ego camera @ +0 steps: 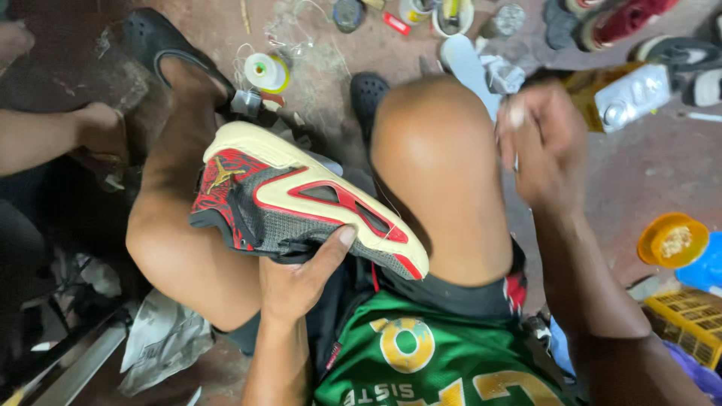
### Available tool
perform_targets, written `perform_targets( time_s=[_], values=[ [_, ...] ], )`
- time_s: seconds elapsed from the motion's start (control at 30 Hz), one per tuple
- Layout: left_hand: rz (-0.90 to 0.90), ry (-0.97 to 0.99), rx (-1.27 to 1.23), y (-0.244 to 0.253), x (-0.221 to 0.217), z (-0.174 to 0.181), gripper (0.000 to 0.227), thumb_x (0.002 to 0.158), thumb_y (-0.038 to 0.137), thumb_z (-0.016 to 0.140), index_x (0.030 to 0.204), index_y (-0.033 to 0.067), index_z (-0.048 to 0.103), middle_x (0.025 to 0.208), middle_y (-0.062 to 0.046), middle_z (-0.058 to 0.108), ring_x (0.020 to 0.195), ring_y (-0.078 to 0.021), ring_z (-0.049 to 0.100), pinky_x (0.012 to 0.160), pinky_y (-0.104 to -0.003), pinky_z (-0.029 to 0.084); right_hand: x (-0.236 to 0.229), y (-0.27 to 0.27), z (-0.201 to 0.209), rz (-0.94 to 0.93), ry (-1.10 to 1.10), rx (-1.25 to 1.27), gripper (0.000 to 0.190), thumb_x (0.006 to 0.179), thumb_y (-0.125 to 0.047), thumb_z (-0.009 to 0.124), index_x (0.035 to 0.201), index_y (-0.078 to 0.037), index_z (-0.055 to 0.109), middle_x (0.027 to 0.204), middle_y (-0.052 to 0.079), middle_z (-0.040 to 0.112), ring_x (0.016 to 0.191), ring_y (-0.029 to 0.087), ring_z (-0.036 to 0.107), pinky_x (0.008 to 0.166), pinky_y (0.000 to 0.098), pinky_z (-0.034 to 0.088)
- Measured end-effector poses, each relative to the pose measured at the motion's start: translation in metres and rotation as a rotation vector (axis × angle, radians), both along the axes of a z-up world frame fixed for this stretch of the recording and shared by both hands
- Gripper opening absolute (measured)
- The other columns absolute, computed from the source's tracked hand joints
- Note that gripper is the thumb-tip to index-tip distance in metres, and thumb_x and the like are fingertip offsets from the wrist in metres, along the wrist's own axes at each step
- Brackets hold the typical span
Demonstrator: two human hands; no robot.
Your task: The person sews the sole of a sneaker using a needle and thread while the shoe is held on another person's lap, repeatedly pulling the thread through the material and looping it around a small wooden tool.
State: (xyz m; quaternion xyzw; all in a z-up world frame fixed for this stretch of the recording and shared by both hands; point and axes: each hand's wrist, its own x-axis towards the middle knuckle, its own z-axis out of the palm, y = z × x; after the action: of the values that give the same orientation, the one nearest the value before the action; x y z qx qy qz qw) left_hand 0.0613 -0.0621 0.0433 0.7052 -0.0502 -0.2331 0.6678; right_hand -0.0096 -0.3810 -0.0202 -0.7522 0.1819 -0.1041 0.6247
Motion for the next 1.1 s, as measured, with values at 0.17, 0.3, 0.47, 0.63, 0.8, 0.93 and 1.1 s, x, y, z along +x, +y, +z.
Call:
perform_targets(
  time_s=[0.17,0.3,0.47,0.63,0.8,0.93,1.1],
  values=[
    [-0.052,-0.114,0.013,0.009,-0.031,0.028,0.028,0.090,0.004,0.079,0.116,0.0001,0.068,0.109,-0.005,0.073,0.101,-0.0145,0.069,0.095,-0.031,0.056,-0.064,0.058,0.099,0.345,-0.053,-0.518,0.017,0.097,-0.007,0.064,0.113,-0.008,0.070,0.096,0.007,0.071,0.082,0.020,0.071,0.077,0.0309,0.055],
    [-0.031,-0.214,0.083,0.007,-0.047,0.043,0.026,0.086,0.006,0.082,0.109,0.0012,0.070,0.104,-0.006,0.075,0.096,-0.0148,0.071,0.091,-0.031,0.058,-0.073,0.084,0.119,0.531,-0.024,-0.312,0.031,0.091,0.000,0.064,0.121,-0.005,0.071,0.092,0.010,0.070,0.073,0.021,0.071,0.065,0.0295,0.056],
    [-0.019,-0.205,0.216,0.003,-0.059,0.049,0.022,0.085,0.010,0.083,0.103,0.0035,0.073,0.098,-0.006,0.077,0.090,-0.0170,0.074,0.086,-0.032,0.059,-0.079,0.094,0.119,0.608,-0.083,-0.403,0.041,0.087,0.002,0.064,0.127,-0.007,0.068,0.101,0.013,0.071,0.080,0.023,0.074,0.066,0.0323,0.059],
    [-0.087,-0.289,0.309,-0.003,-0.065,0.050,0.020,0.089,0.015,0.081,0.104,0.0051,0.073,0.101,-0.009,0.077,0.093,-0.0235,0.075,0.086,-0.035,0.057,-0.087,0.093,0.115,0.620,0.090,-0.458,0.042,0.086,-0.001,0.068,0.127,-0.009,0.070,0.097,0.012,0.074,0.078,0.023,0.075,0.065,0.0347,0.060],
    [-0.093,-0.134,0.380,-0.010,-0.069,0.048,0.022,0.086,0.018,0.081,0.103,0.0054,0.074,0.096,-0.008,0.078,0.087,-0.0227,0.077,0.082,-0.035,0.058,-0.089,0.092,0.111,0.632,0.143,-0.442,0.042,0.086,-0.004,0.068,0.127,-0.009,0.068,0.112,0.016,0.075,0.089,0.027,0.077,0.071,0.0355,0.062],
    [-0.111,-0.160,0.416,-0.013,-0.069,0.044,0.023,0.087,0.018,0.081,0.104,0.0052,0.073,0.098,-0.009,0.078,0.090,-0.0244,0.076,0.083,-0.036,0.057,-0.086,0.091,0.109,0.648,0.152,-0.444,0.043,0.087,-0.004,0.067,0.129,-0.009,0.067,0.113,0.016,0.074,0.092,0.029,0.077,0.074,0.0370,0.062],
    [-0.099,-0.142,0.395,-0.013,-0.067,0.042,0.023,0.086,0.016,0.080,0.106,0.0050,0.072,0.099,-0.009,0.077,0.091,-0.0249,0.076,0.084,-0.037,0.057,-0.077,0.086,0.114,0.742,0.165,-0.483,0.048,0.085,-0.004,0.067,0.133,-0.010,0.063,0.114,0.015,0.074,0.087,0.029,0.076,0.068,0.0388,0.062]
  ],
)
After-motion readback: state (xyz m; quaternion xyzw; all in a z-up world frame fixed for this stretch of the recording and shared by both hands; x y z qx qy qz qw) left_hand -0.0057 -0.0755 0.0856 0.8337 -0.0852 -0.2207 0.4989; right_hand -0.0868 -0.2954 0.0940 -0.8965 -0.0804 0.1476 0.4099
